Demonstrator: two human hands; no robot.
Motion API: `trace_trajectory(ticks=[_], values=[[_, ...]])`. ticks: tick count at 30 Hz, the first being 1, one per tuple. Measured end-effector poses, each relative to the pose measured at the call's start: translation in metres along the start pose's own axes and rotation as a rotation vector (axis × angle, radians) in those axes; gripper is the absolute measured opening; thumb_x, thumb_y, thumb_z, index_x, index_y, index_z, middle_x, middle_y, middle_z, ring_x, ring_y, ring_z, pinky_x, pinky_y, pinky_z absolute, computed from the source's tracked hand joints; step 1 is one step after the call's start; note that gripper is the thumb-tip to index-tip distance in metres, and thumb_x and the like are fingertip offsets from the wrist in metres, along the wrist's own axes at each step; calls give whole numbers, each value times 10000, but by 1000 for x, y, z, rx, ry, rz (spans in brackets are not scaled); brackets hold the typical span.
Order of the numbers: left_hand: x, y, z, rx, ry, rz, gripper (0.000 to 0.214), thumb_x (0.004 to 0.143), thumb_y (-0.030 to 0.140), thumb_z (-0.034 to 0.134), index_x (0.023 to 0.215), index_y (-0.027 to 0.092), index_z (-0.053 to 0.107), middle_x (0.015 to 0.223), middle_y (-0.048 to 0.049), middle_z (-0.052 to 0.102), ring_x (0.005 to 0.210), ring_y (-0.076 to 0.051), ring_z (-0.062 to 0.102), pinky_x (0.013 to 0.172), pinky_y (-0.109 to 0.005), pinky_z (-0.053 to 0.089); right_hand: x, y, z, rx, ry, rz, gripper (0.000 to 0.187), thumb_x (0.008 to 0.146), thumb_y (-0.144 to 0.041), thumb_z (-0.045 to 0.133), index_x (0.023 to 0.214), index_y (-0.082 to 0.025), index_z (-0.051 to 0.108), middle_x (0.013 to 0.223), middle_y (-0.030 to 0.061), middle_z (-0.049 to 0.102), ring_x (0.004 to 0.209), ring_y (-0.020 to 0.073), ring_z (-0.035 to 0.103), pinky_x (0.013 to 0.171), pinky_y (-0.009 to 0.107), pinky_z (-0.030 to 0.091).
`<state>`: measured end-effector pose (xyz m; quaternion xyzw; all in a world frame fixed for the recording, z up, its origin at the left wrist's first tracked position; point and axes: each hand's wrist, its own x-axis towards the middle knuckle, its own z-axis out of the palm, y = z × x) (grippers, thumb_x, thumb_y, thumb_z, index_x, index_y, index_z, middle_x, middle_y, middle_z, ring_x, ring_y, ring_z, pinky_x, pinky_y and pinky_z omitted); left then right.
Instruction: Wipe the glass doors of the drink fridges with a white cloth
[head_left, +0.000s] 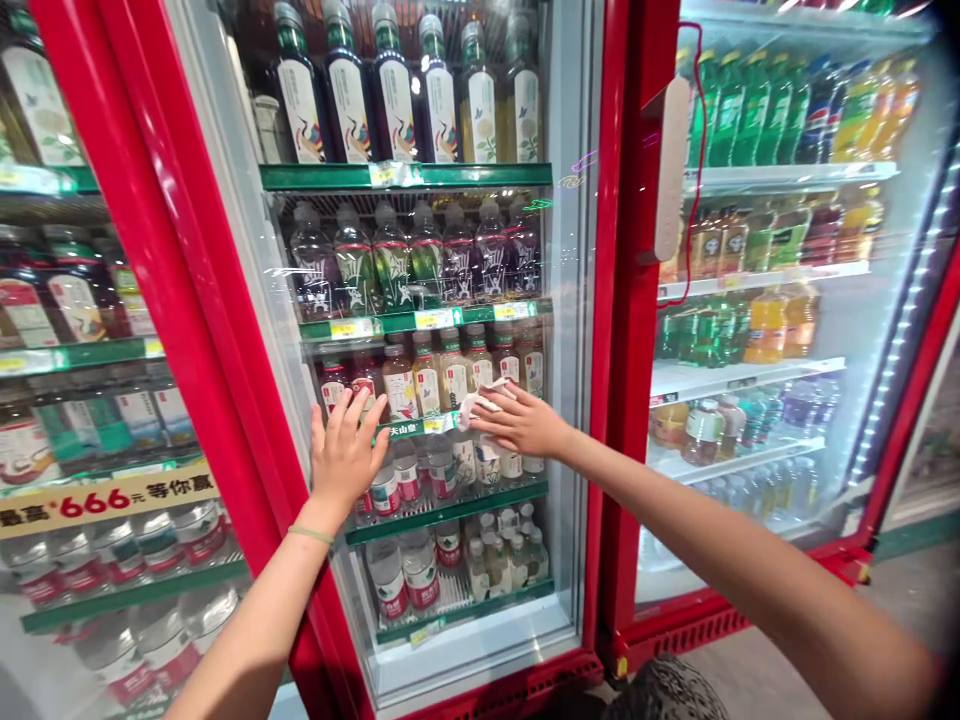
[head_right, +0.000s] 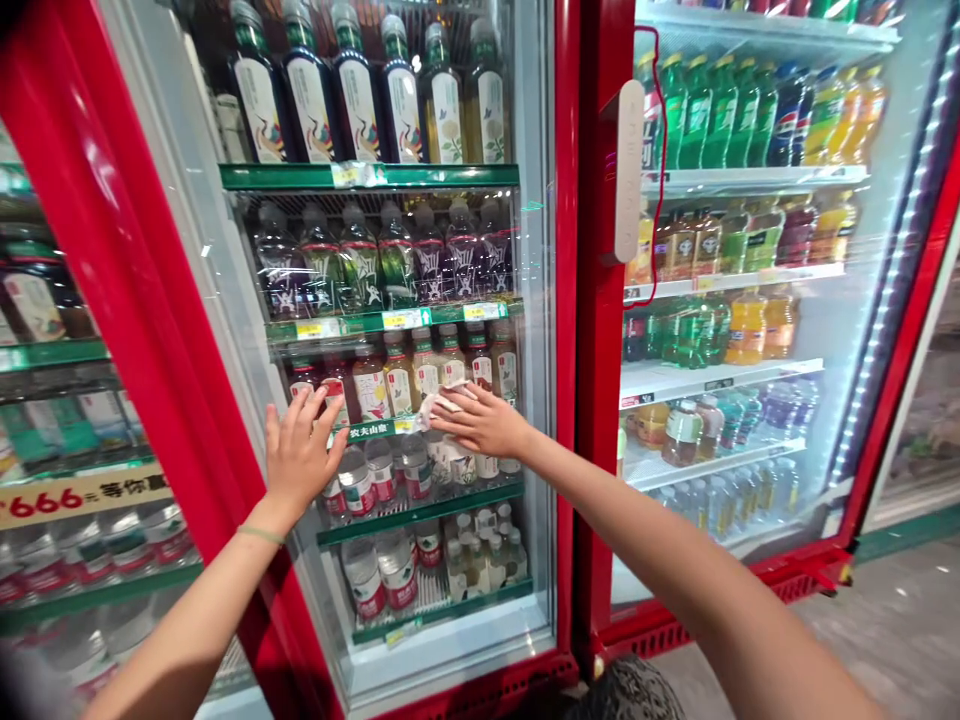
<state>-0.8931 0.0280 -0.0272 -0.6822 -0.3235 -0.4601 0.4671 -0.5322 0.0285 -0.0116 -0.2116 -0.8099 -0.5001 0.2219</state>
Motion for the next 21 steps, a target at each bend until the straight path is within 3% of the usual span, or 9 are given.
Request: trace_trajectory(ticks=[2, 6, 8, 11, 13, 15, 18, 19, 21], values=[[-4, -4, 2, 31, 13, 25, 714, 947, 322, 638, 1594, 313, 336, 1540, -106, 519, 1480, -305, 426, 1288, -559, 135, 0, 13, -3, -6, 40, 118, 700, 1021, -438, 493, 1635, -379, 164, 1645, -53, 380, 1534, 235, 336, 1311, 508, 188], [-8, -5, 7, 41, 47, 27, 732, 941, 300, 638, 1600, 296, 322, 1522, -115, 535, 1482, -307, 420, 1288, -565, 116, 35, 15, 0, -56, 230, 628, 729, 1031, -394, 467, 1648, -362, 82, 1701, -12, 230, 1578, 322, 192, 1292, 627, 133], [-8, -4, 9, 34, 44, 24, 722, 945, 296, 629, 1599, 305, 323, 1526, -110, 530, 1477, -304, 428, 1287, -560, 112, 52, 0, 4, -44, 219, 564, 741, 1031, -406, 465, 1651, -349, 63, 1698, 0, 243, 1579, 318, 191, 1293, 626, 126], [-9, -4, 8, 19, 33, 18, 704, 956, 293, 608, 1598, 314, 323, 1532, -105, 521, 1463, -301, 448, 1287, -555, 110, 59, -12, 5, 4, 84, 148, 744, 1028, -421, 476, 1650, -332, 77, 1660, -8, 350, 1555, 259, 284, 1309, 543, 162], [-9, -4, 8, 13, 26, 11, 695, 958, 286, 599, 1597, 313, 327, 1533, -104, 520, 1460, -298, 454, 1287, -553, 110, 58, -7, 2, 18, 42, 7, 739, 1023, -429, 485, 1647, -343, 98, 1649, -26, 377, 1538, 236, 325, 1307, 508, 191], [-10, -3, 8, 7, 16, -2, 689, 958, 276, 595, 1595, 310, 334, 1533, -104, 519, 1461, -295, 453, 1287, -552, 111, 61, 3, 0, 1, 100, 146, 734, 1017, -420, 495, 1644, -362, 118, 1666, -33, 339, 1542, 251, 316, 1302, 526, 196], [-10, -3, 8, -4, 5, -17, 678, 959, 271, 589, 1590, 313, 344, 1533, -100, 519, 1460, -292, 455, 1288, -557, 107, 75, 2, 4, -44, 274, 567, 729, 1012, -372, 489, 1649, -337, 137, 1697, -4, 259, 1570, 312, 232, 1290, 603, 163], [-10, -3, 7, -4, 3, -18, 674, 960, 272, 587, 1588, 313, 349, 1533, -99, 520, 1459, -291, 456, 1288, -558, 105, 80, -4, 6, -46, 300, 605, 729, 1011, -362, 485, 1651, -326, 136, 1696, 6, 262, 1572, 320, 221, 1287, 615, 154], [-10, -2, 7, 7, 1, -14, 658, 962, 275, 584, 1582, 308, 364, 1533, -97, 520, 1458, -288, 459, 1290, -556, 104, 84, -17, 9, -22, 253, 413, 732, 1010, -362, 485, 1652, -314, 137, 1671, 13, 332, 1557, 306, 272, 1290, 598, 159]])
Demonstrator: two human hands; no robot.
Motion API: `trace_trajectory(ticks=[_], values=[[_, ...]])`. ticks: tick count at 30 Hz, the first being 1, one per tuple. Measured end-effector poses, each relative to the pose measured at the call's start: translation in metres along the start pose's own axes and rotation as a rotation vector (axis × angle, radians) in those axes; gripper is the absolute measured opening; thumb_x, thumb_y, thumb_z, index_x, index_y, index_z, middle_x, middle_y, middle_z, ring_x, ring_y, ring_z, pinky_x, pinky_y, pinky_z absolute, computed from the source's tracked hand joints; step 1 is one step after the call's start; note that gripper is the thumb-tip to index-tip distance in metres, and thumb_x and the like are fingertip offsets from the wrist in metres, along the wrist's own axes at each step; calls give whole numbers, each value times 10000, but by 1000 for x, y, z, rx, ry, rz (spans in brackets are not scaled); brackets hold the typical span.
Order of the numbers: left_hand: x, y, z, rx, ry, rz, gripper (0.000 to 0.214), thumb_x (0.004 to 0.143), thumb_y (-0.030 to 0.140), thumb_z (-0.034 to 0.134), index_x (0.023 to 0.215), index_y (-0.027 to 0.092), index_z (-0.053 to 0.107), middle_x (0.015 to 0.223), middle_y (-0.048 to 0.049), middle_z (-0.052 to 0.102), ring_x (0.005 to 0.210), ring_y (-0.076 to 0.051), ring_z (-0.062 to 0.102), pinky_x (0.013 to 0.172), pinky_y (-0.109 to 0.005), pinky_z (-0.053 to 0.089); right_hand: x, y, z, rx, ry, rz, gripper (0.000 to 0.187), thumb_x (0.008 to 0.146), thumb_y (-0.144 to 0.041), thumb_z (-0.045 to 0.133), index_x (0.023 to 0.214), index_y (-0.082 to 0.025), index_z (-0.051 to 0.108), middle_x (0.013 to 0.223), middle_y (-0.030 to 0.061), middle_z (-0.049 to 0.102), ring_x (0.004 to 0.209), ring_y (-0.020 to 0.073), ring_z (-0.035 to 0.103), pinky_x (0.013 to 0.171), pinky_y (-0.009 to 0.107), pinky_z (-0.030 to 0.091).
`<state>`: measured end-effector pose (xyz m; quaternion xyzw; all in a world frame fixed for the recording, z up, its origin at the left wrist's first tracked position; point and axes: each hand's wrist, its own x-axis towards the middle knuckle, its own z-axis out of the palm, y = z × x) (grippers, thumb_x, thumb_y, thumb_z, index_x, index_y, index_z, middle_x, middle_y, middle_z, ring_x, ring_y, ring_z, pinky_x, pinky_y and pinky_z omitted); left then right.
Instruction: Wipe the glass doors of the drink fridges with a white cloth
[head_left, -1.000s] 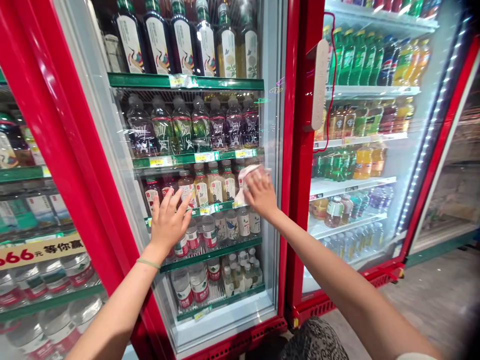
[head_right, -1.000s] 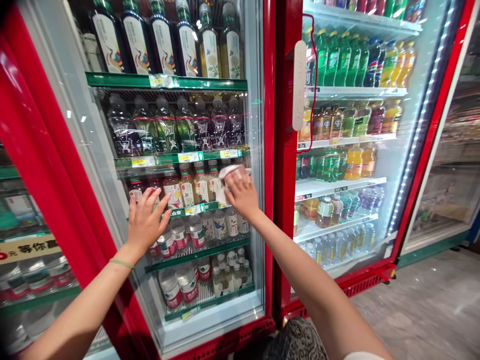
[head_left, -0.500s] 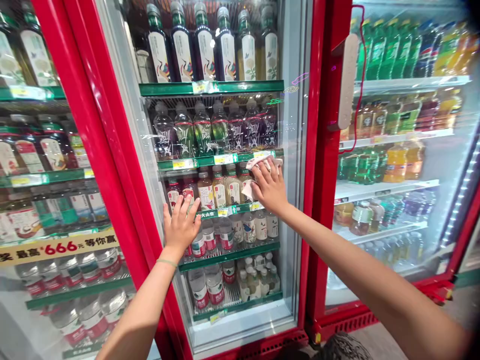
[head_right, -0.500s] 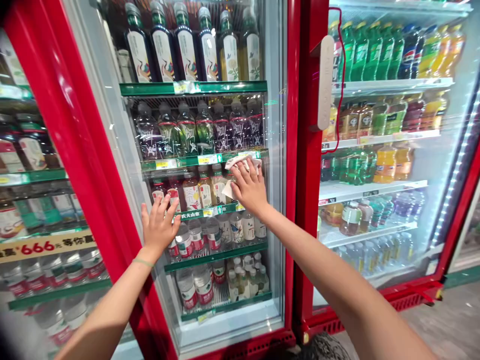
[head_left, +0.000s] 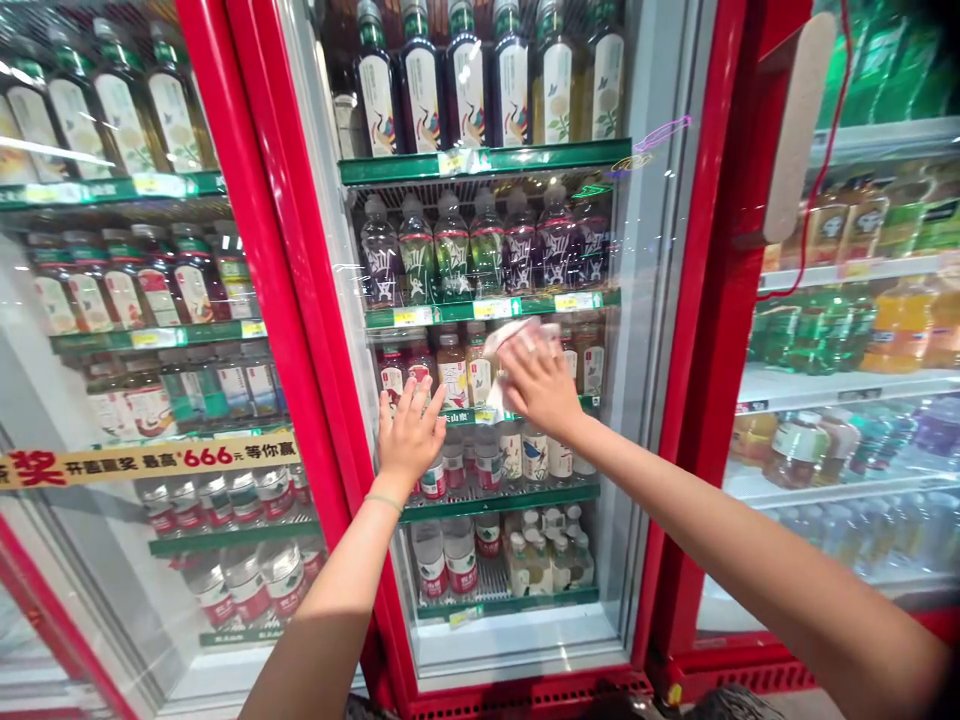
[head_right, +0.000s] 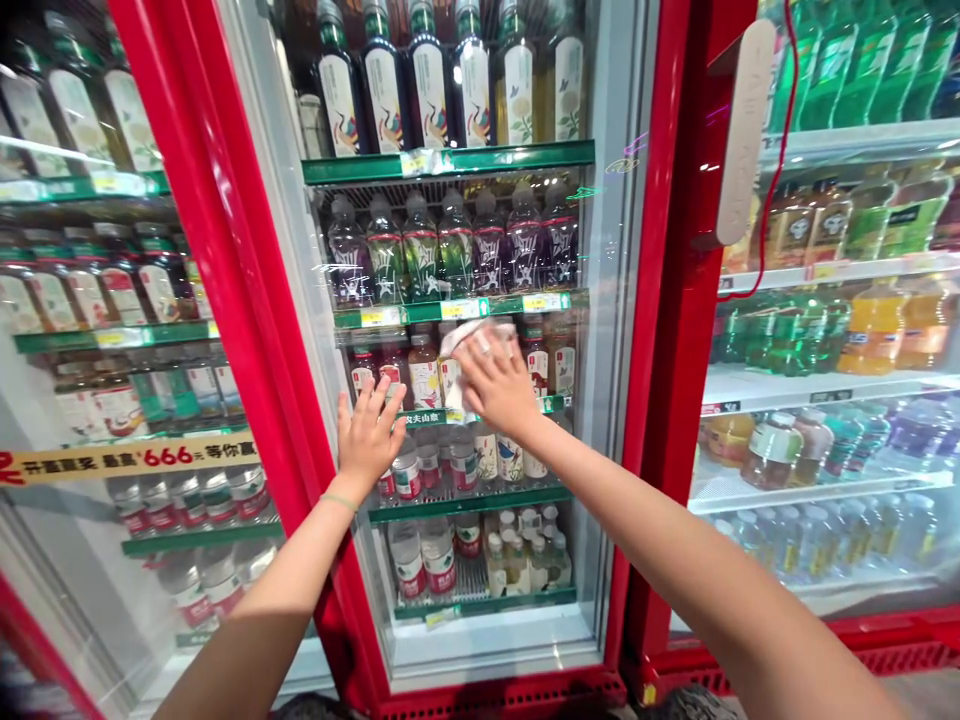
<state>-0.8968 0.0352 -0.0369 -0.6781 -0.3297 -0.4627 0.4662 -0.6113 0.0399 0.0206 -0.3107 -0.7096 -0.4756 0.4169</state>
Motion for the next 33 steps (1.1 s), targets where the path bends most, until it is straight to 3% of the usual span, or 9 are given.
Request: trace_trajectory(ticks=[2, 4, 9, 11, 15, 21, 26, 30, 33], values=[[0, 0, -1, 18, -5, 2, 637, 966, 282, 578, 1573, 299, 385, 1539, -95, 512, 1459, -285, 458, 1292, -549, 106, -5, -7, 0, 55, -113, -350, 725, 1010, -369, 492, 1648, -312, 154, 1621, -2, 432, 1513, 259, 371, 1297, 533, 188], [1, 1, -1, 33, -1, 4, 618, 970, 288, 570, 1565, 291, 403, 1540, -91, 509, 1460, -281, 457, 1295, -542, 109, -6, -6, -1, 65, -158, -492, 722, 1007, -377, 505, 1645, -312, 171, 1599, -6, 467, 1487, 241, 413, 1294, 500, 212], [1, 1, -2, 24, 9, -5, 626, 973, 283, 556, 1574, 303, 381, 1539, -81, 512, 1460, -265, 459, 1302, -533, 94, 6, -12, 5, -43, 24, 50, 749, 1001, -343, 522, 1651, -304, 150, 1668, 50, 335, 1561, 323, 257, 1278, 609, 171], [1, 1, -2, 25, 0, -4, 631, 974, 284, 551, 1579, 306, 370, 1547, -80, 502, 1462, -262, 456, 1303, -530, 86, 6, -18, 7, -15, 0, 7, 774, 997, -356, 528, 1653, -301, 122, 1671, 46, 325, 1562, 323, 252, 1283, 614, 157], [-1, 0, -2, 39, -11, 6, 626, 977, 285, 547, 1578, 291, 374, 1545, -85, 503, 1463, -257, 455, 1304, -523, 80, 5, -8, 0, 62, -160, -403, 776, 997, -389, 528, 1650, -307, 116, 1639, 12, 394, 1530, 271, 341, 1299, 544, 187], [-3, 0, -2, 2, -23, -12, 621, 981, 290, 543, 1578, 297, 373, 1546, -87, 510, 1481, -253, 430, 1302, -527, 83, 8, -6, -2, -63, -15, -57, 753, 993, -333, 527, 1650, -269, 166, 1648, 70, 370, 1552, 321, 282, 1280, 609, 173], [-6, -2, 0, -5, 27, -2, 565, 965, 286, 571, 1522, 274, 477, 1477, -114, 586, 1442, -265, 481, 1293, -526, 160, -4, -6, 2, 66, -157, -508, 731, 994, -376, 520, 1641, -328, 184, 1601, -17, 459, 1490, 240, 415, 1299, 500, 220], [-9, -5, 4, 0, 90, -35, 460, 944, 311, 606, 1404, 293, 612, 1300, -104, 672, 1329, -259, 578, 1273, -495, 252, 2, -1, 6, -6, -3, -33, 765, 986, -338, 528, 1647, -344, 143, 1678, 11, 298, 1545, 328, 298, 1281, 625, 175], [-11, -5, 5, -40, 73, -84, 421, 937, 338, 616, 1355, 301, 652, 1224, -95, 675, 1285, -255, 588, 1264, -484, 265, 8, -3, 5, 10, -36, -54, 760, 987, -330, 527, 1644, -356, 145, 1680, -2, 291, 1552, 323, 283, 1288, 625, 146]])
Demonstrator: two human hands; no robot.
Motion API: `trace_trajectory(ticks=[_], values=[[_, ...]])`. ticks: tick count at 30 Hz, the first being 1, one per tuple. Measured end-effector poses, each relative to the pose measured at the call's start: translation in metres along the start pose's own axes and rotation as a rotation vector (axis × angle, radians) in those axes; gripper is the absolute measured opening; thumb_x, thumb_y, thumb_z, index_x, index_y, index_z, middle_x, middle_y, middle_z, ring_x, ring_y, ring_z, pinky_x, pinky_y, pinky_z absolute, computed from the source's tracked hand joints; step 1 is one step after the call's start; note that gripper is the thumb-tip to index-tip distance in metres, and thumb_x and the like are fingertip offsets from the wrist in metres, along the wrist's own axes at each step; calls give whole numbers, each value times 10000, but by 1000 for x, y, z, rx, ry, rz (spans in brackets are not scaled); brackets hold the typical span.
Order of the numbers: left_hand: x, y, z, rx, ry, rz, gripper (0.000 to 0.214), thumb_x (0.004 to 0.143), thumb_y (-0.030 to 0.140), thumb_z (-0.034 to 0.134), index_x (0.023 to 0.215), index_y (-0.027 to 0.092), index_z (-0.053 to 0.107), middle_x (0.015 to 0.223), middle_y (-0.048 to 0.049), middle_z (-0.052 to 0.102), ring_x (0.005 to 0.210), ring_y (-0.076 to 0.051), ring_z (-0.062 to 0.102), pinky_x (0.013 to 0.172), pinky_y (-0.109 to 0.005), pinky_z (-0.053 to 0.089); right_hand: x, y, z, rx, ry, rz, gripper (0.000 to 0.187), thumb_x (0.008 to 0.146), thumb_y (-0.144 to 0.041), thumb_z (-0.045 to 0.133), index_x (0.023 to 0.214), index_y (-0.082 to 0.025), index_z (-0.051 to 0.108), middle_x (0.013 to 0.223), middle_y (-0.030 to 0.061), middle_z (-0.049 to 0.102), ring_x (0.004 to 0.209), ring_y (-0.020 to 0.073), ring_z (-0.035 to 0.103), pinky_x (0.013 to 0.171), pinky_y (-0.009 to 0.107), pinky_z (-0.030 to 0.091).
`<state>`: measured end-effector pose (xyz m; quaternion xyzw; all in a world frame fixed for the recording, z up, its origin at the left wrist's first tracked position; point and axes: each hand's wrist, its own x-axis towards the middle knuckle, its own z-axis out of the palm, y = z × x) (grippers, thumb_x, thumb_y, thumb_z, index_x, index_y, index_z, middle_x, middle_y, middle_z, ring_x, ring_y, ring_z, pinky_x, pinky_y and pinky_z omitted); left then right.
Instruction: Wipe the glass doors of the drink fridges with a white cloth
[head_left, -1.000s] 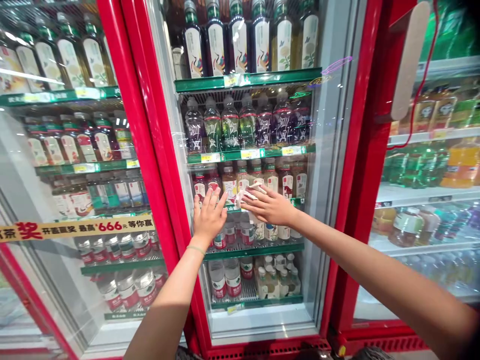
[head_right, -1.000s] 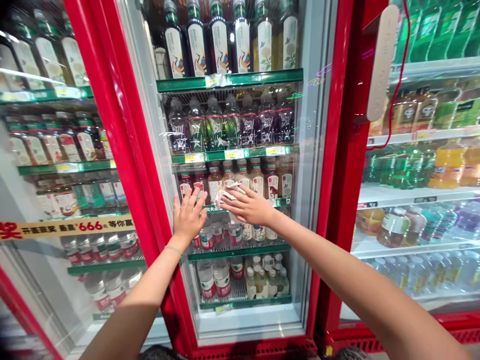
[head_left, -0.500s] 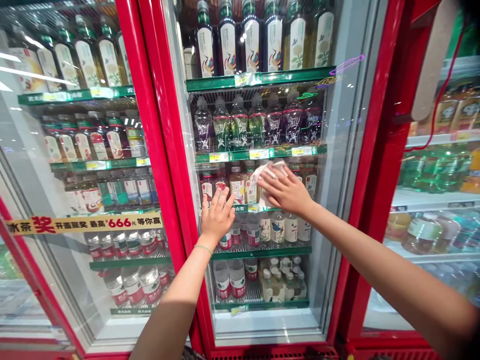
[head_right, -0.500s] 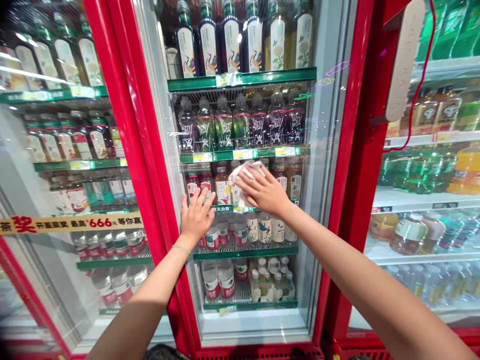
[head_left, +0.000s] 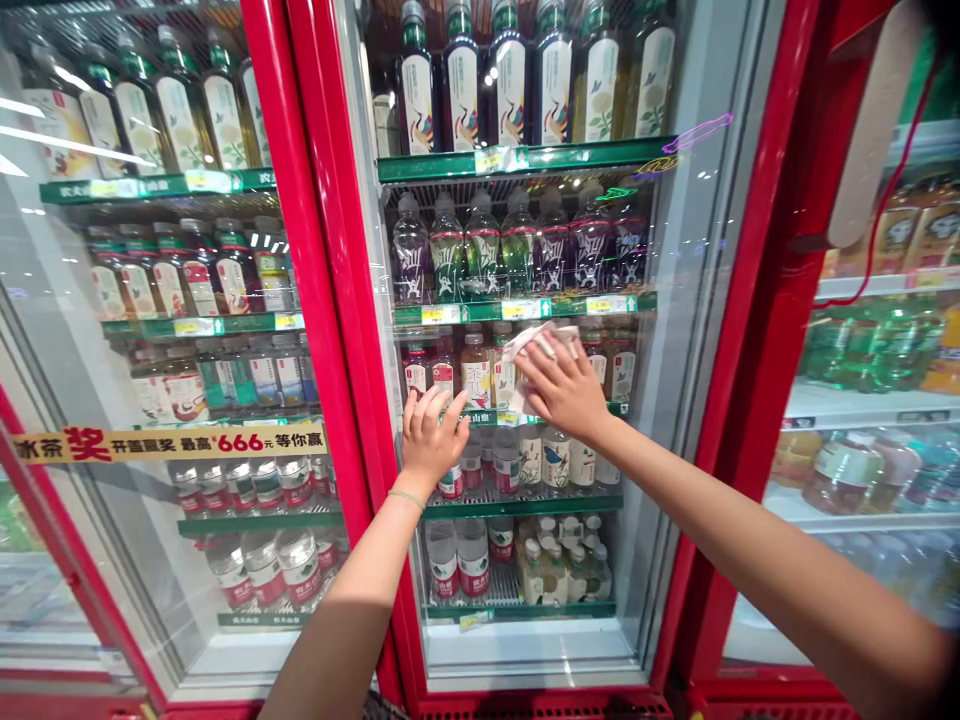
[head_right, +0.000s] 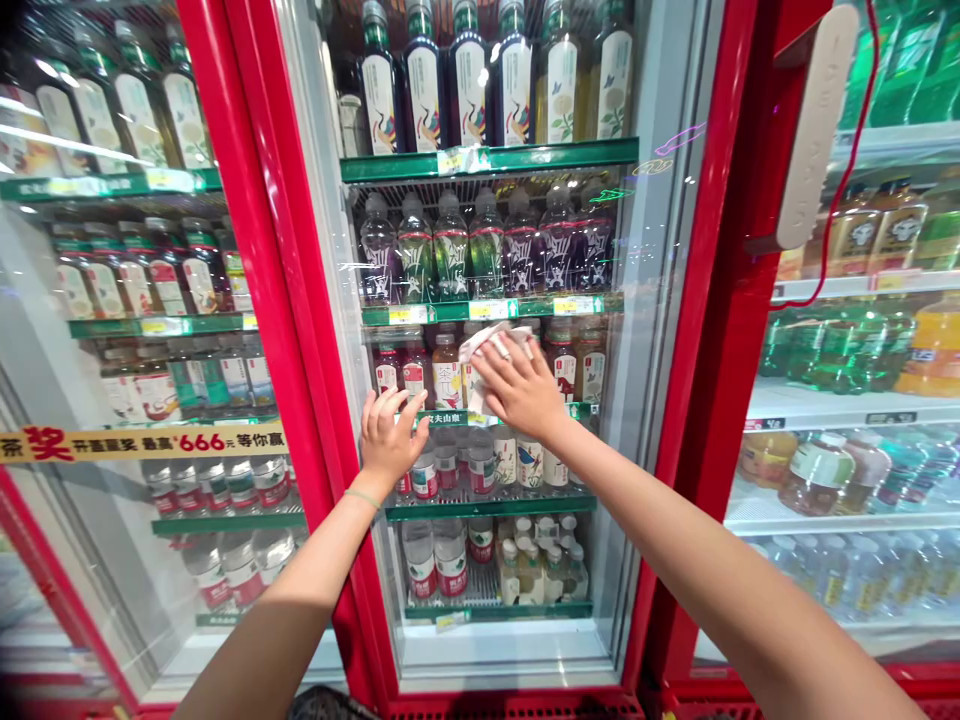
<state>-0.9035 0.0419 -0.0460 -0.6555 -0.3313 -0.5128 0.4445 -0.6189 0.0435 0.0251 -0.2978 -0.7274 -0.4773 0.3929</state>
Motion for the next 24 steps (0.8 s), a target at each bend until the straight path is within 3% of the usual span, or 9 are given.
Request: trace_trajectory(ticks=[4, 7, 9, 10, 14, 15, 19, 20, 24], values=[[7, 0, -9, -49, -89, -30, 384, 936, 373, 611, 1307, 306, 680, 1209, -90, 673, 1260, -267, 570, 1223, -480, 291, 4, 11, -14, 99, -171, -247, 729, 992, -366, 531, 1634, -366, 186, 1665, -24, 335, 1544, 292, 309, 1298, 582, 174], [24, -7, -27, -29, -170, 15, 358, 942, 374, 596, 1277, 291, 689, 1257, -101, 667, 1253, -282, 557, 1137, -462, 359, 9, 15, -17, 73, -120, -93, 708, 996, -349, 509, 1634, -360, 201, 1684, -19, 291, 1564, 301, 255, 1294, 612, 148], [40, -18, -42, -11, -207, 61, 340, 950, 325, 570, 1263, 260, 687, 1277, -112, 663, 1258, -290, 548, 1079, -451, 390, 12, 6, -12, 38, -25, 62, 720, 986, -324, 507, 1640, -319, 203, 1691, 15, 278, 1572, 327, 219, 1282, 653, 121], [48, -26, -49, 3, -222, 94, 333, 952, 303, 558, 1255, 248, 685, 1274, -114, 666, 1247, -293, 552, 1054, -450, 399, 14, 0, -8, 46, -7, 60, 734, 977, -322, 518, 1641, -304, 205, 1687, 28, 292, 1569, 334, 226, 1279, 660, 120], [70, -58, -69, 81, -254, 204, 312, 952, 272, 534, 1223, 221, 680, 1190, -118, 688, 1145, -287, 592, 957, -434, 437, 22, -21, 2, 166, -133, -383, 755, 964, -337, 547, 1637, -324, 205, 1634, -4, 411, 1515, 275, 367, 1292, 570, 203], [71, -65, -70, 88, -251, 215, 305, 949, 268, 535, 1210, 217, 684, 1162, -120, 691, 1119, -284, 600, 943, -427, 444, 25, -23, 3, 167, -139, -414, 747, 971, -333, 539, 1637, -328, 201, 1629, -9, 419, 1509, 264, 380, 1290, 555, 219], [65, -81, -65, 48, -237, 201, 284, 936, 253, 532, 1162, 225, 703, 1092, -110, 695, 1063, -267, 612, 973, -431, 455, 36, -36, 9, 83, 20, -42, 754, 977, -326, 534, 1643, -307, 182, 1663, 34, 346, 1547, 313, 296, 1270, 638, 186], [62, -83, -63, 32, -232, 186, 287, 932, 251, 531, 1159, 232, 706, 1099, -109, 692, 1079, -267, 609, 997, -438, 450, 37, -42, 12, 84, 30, -37, 757, 972, -337, 545, 1641, -301, 195, 1662, 40, 348, 1547, 320, 295, 1267, 647, 186], [53, -84, -59, -2, -188, 123, 315, 909, 238, 542, 1171, 265, 714, 1162, -104, 669, 1159, -267, 586, 1068, -449, 412, 43, -63, 20, 169, -92, -539, 712, 948, -339, 577, 1608, -269, 318, 1596, 17, 472, 1497, 253, 398, 1275, 525, 271]])
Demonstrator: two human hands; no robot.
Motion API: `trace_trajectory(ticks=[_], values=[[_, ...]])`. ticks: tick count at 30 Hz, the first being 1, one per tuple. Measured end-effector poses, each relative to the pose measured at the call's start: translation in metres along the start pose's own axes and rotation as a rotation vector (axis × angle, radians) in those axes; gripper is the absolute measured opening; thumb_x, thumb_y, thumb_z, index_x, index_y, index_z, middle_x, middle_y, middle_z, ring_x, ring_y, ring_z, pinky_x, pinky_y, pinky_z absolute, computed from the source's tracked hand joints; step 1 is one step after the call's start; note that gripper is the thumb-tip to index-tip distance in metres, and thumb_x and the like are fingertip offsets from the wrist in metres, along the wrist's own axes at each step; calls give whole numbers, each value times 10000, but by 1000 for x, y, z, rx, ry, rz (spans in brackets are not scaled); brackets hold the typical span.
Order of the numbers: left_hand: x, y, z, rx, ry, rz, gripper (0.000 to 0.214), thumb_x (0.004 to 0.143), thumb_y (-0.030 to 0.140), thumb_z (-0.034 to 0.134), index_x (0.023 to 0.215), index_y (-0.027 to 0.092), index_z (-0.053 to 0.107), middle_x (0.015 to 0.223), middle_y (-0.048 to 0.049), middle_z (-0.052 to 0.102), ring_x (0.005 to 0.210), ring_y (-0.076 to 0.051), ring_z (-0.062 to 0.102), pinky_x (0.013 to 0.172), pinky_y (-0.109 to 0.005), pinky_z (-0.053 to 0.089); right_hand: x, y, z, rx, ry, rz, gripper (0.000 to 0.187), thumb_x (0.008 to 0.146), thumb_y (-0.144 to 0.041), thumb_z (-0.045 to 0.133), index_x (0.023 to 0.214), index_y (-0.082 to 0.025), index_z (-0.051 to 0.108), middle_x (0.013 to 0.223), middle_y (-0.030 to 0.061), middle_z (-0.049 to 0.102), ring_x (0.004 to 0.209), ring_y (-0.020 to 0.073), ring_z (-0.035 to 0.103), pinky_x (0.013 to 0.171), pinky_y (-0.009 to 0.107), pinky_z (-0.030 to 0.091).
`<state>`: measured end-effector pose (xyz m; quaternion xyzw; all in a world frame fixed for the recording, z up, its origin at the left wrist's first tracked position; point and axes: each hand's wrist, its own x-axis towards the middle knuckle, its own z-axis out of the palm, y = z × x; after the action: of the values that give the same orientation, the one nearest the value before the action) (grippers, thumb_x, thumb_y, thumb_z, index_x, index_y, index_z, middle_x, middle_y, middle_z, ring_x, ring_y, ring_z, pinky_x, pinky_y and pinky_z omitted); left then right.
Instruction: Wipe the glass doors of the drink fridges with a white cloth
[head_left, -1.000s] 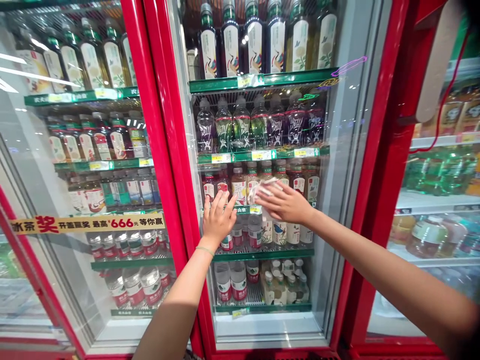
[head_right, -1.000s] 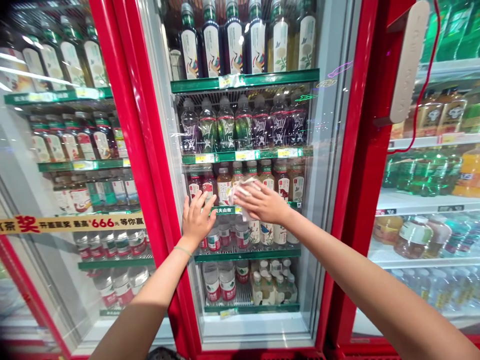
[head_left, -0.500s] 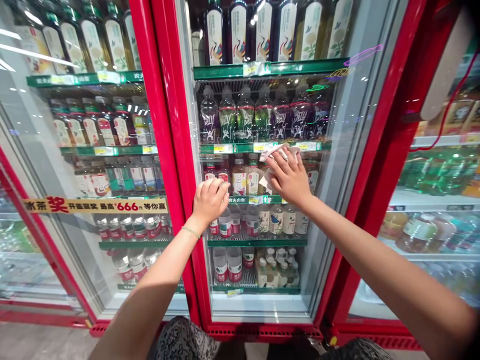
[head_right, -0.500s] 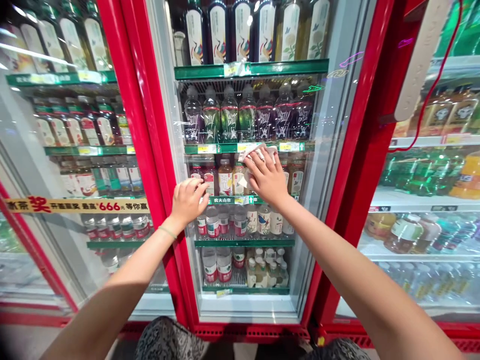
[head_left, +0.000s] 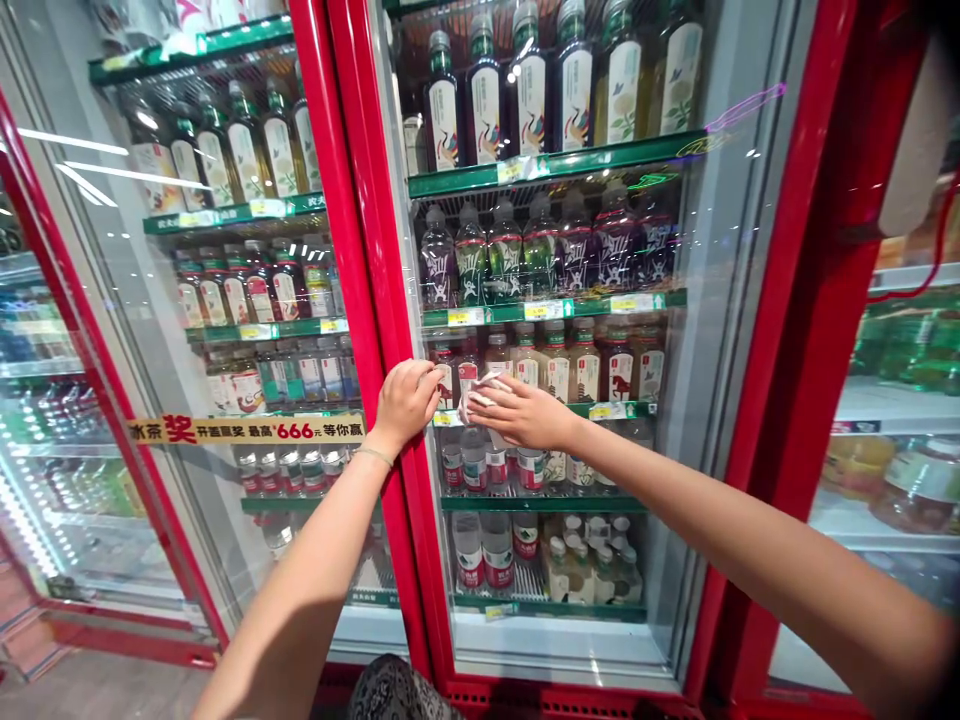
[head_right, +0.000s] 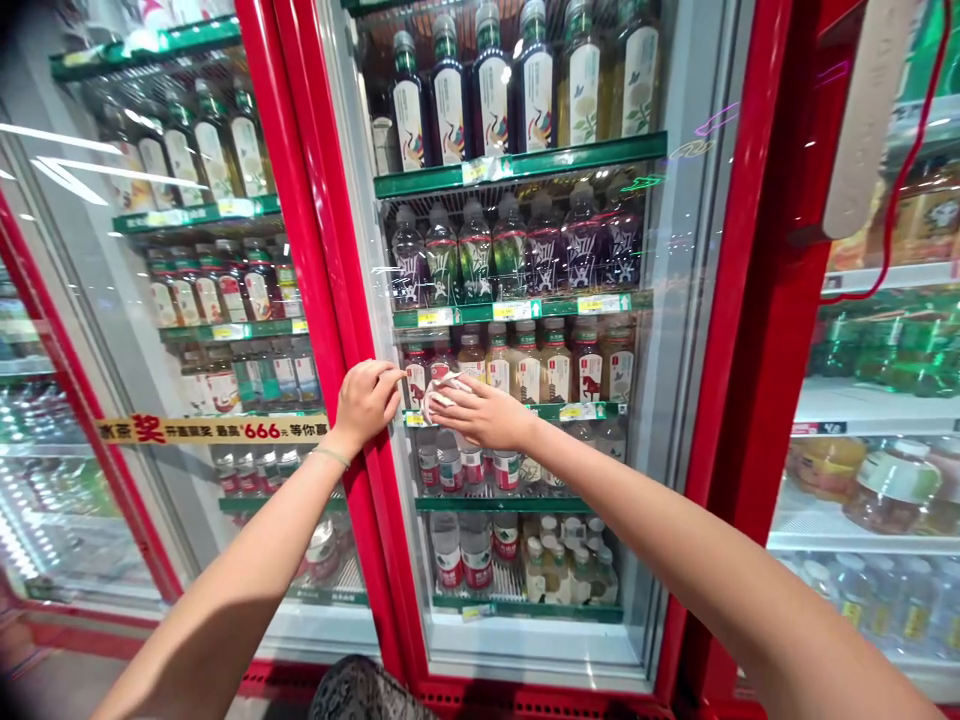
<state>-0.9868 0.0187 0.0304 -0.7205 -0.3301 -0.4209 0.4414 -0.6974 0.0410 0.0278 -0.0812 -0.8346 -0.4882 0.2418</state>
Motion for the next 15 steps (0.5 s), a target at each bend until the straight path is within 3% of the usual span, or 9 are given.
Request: trace_trajectory(ticks=[2, 5, 6, 7, 11, 13, 15], values=[[-3, 1, 1, 36, 84, -88, 309, 902, 221, 550, 1151, 273, 726, 1154, -103, 663, 1148, -269, 582, 1055, -454, 401, 9, 0, 1, -21, -5, 24, 689, 959, -334, 561, 1603, -253, 332, 1596, 28, 472, 1500, 254, 395, 1272, 518, 281], [-6, 1, 2, 109, 293, -255, 296, 906, 167, 516, 1095, 231, 735, 1101, -122, 641, 1084, -263, 581, 1004, -444, 418, 22, 0, 1, -94, 80, 379, 678, 978, -331, 531, 1614, -243, 309, 1629, 74, 411, 1530, 315, 332, 1269, 612, 221], [-6, 1, 3, 115, 345, -282, 298, 907, 149, 499, 1082, 214, 732, 1086, -127, 631, 1068, -258, 580, 992, -436, 429, 26, -1, 3, -97, 94, 407, 672, 978, -332, 532, 1609, -241, 321, 1628, 80, 413, 1528, 323, 333, 1268, 625, 209], [-7, 1, 4, 112, 375, -291, 301, 909, 137, 487, 1076, 202, 728, 1075, -130, 623, 1058, -253, 580, 985, -430, 439, 29, -4, 5, -85, 88, 354, 665, 974, -337, 540, 1600, -237, 342, 1618, 78, 431, 1520, 319, 349, 1271, 620, 208], [-6, 1, 6, 96, 383, -308, 265, 919, 141, 488, 1044, 196, 715, 1034, -117, 615, 1037, -238, 596, 982, -430, 459, 37, -9, 13, -7, 4, -102, 639, 944, -350, 582, 1554, -233, 430, 1553, 37, 530, 1461, 255, 444, 1275, 522, 282], [-5, 1, 6, 103, 400, -338, 233, 927, 164, 504, 1036, 189, 709, 1023, -113, 615, 1028, -233, 601, 985, -428, 465, 44, -4, 12, -19, 21, -51, 637, 951, -350, 570, 1560, -240, 418, 1565, 38, 516, 1470, 260, 434, 1267, 524, 294], [-5, 2, 3, 104, 408, -360, 223, 936, 191, 520, 1055, 184, 709, 1031, -111, 618, 1029, -227, 605, 988, -418, 474, 53, 1, 10, -50, 81, 167, 636, 969, -344, 543, 1577, -241, 389, 1600, 60, 465, 1503, 293, 385, 1263, 563, 275]])
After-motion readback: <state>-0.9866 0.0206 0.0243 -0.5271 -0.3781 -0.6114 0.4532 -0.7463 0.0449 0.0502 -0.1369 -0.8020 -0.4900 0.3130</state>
